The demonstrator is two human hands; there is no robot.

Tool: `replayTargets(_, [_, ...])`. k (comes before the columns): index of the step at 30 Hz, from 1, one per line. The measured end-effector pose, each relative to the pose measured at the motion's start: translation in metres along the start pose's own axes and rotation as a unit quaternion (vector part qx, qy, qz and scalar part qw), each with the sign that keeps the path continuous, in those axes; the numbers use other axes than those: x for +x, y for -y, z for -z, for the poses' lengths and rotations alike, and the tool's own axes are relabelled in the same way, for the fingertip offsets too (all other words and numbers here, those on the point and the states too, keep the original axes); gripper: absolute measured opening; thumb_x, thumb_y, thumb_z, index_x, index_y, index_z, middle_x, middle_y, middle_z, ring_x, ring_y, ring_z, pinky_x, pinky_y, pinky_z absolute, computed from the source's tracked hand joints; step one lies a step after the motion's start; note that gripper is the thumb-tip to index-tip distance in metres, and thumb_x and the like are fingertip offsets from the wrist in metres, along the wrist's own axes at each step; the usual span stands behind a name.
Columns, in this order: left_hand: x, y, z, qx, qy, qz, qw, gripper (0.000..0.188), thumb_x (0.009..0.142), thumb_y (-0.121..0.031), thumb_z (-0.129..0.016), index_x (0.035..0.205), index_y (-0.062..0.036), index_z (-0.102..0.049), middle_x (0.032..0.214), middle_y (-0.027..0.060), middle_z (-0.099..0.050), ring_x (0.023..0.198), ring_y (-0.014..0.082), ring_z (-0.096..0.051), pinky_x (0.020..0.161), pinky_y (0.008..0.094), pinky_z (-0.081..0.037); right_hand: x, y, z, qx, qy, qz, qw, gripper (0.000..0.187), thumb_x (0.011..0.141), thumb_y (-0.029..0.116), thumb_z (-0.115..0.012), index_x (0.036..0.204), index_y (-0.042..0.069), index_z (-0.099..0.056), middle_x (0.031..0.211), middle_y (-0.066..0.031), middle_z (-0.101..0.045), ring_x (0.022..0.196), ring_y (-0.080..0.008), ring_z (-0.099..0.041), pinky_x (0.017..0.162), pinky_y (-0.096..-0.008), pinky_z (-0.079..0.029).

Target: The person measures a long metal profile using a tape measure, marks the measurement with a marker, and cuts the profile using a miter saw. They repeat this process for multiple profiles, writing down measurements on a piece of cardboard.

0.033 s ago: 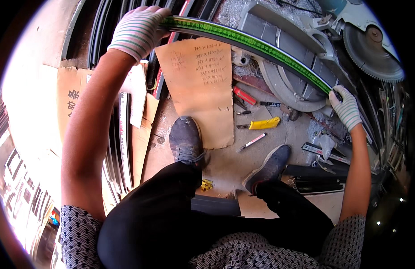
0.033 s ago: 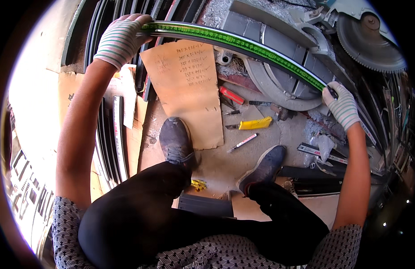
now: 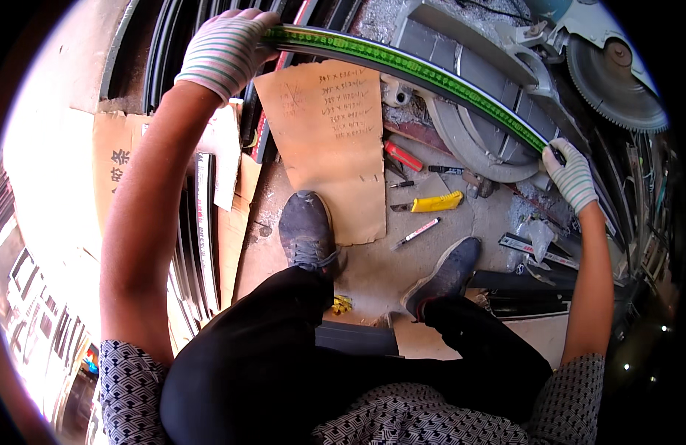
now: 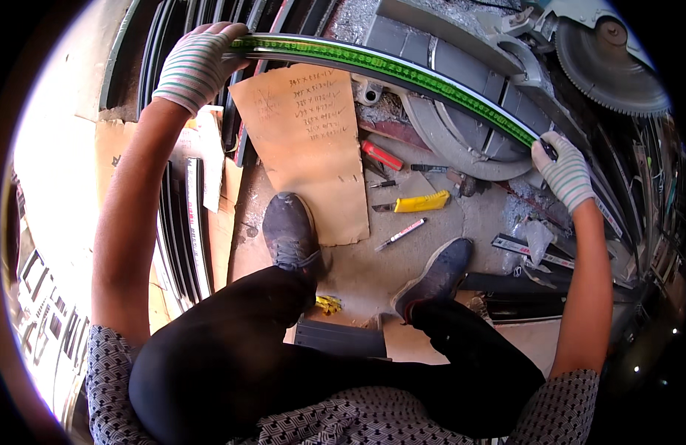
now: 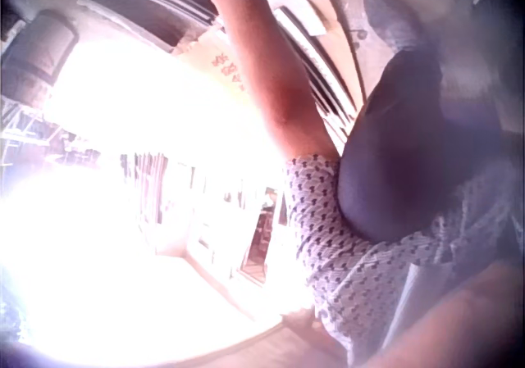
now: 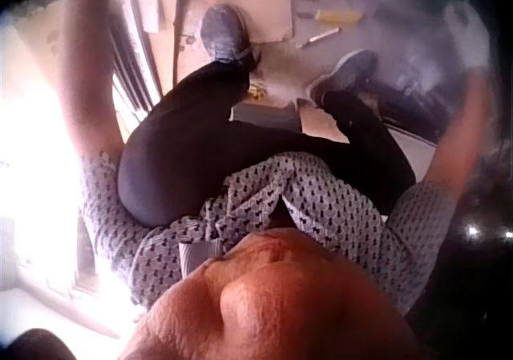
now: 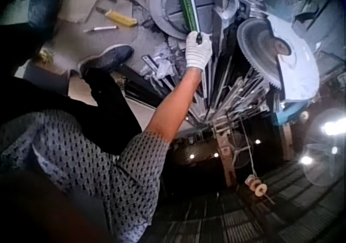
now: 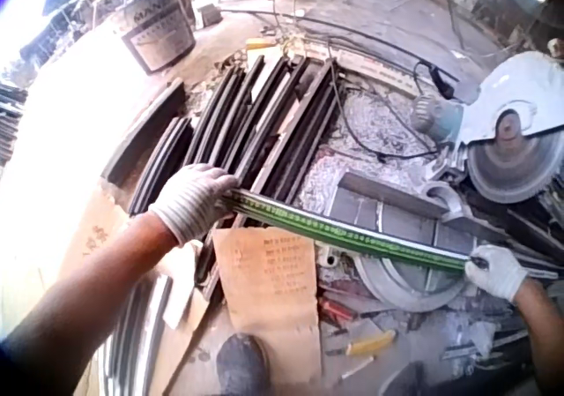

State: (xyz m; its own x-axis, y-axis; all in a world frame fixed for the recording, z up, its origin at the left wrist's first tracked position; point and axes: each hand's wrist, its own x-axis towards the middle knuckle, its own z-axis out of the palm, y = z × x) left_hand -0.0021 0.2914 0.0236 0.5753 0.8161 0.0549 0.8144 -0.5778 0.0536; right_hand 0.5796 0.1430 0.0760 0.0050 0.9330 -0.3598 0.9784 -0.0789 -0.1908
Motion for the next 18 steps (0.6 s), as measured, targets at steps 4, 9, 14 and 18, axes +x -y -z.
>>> replayTargets(4, [-0.002, 0.004, -0.004, -0.011, -0.012, -0.009, 1.000, 0.037, 0.086, -0.022, -0.078, 0.120, -0.0127, -0.068, 0.110, 0.0102, -0.070, 0.107, 0.0335, -0.065, 0.095, 0.0438, -0.052, 0.002, 0.018, 0.000, -0.034, 0.013, -0.039, 0.999, 0.037, 0.095, 0.034, -0.067, 0.109, 0.000, -0.070, 0.102, -0.0230, -0.069, 0.096, -0.0380, -0.067, 0.090, -0.0421, -0.052])
replayTargets(9, [0.000, -0.004, 0.005, -0.029, 0.005, 0.001, 1.000, 0.039, 0.085, -0.022, -0.078, 0.122, -0.0133, -0.068, 0.112, 0.0102, -0.071, 0.108, 0.0344, -0.064, 0.096, 0.0439, -0.052, 0.004, 0.020, -0.001, -0.057, 0.024, -0.084, 0.995, 0.044, 0.096, 0.042, -0.064, 0.117, 0.004, -0.069, 0.111, -0.0242, -0.070, 0.104, -0.0400, -0.067, 0.094, -0.0439, -0.051])
replayTargets(14, [0.000, -0.002, 0.006, -0.035, 0.012, 0.006, 0.999, 0.041, 0.084, -0.022, -0.079, 0.122, -0.0130, -0.068, 0.113, 0.0104, -0.070, 0.110, 0.0350, -0.064, 0.096, 0.0442, -0.051, 0.007, 0.023, -0.005, -0.052, 0.032, -0.128, 0.990, 0.040, 0.095, 0.043, -0.065, 0.115, 0.009, -0.067, 0.110, -0.0240, -0.070, 0.103, -0.0406, -0.067, 0.093, -0.0440, -0.051])
replayTargets(18, [-0.001, -0.001, 0.004, -0.037, 0.002, 0.000, 0.999, 0.041, 0.084, -0.022, -0.079, 0.123, -0.0132, -0.068, 0.114, 0.0106, -0.070, 0.111, 0.0354, -0.064, 0.097, 0.0441, -0.051, 0.007, 0.025, -0.005, -0.054, 0.023, -0.115, 0.992, 0.038, 0.095, 0.043, -0.065, 0.111, 0.009, -0.067, 0.107, -0.0232, -0.070, 0.101, -0.0401, -0.067, 0.091, -0.0441, -0.051])
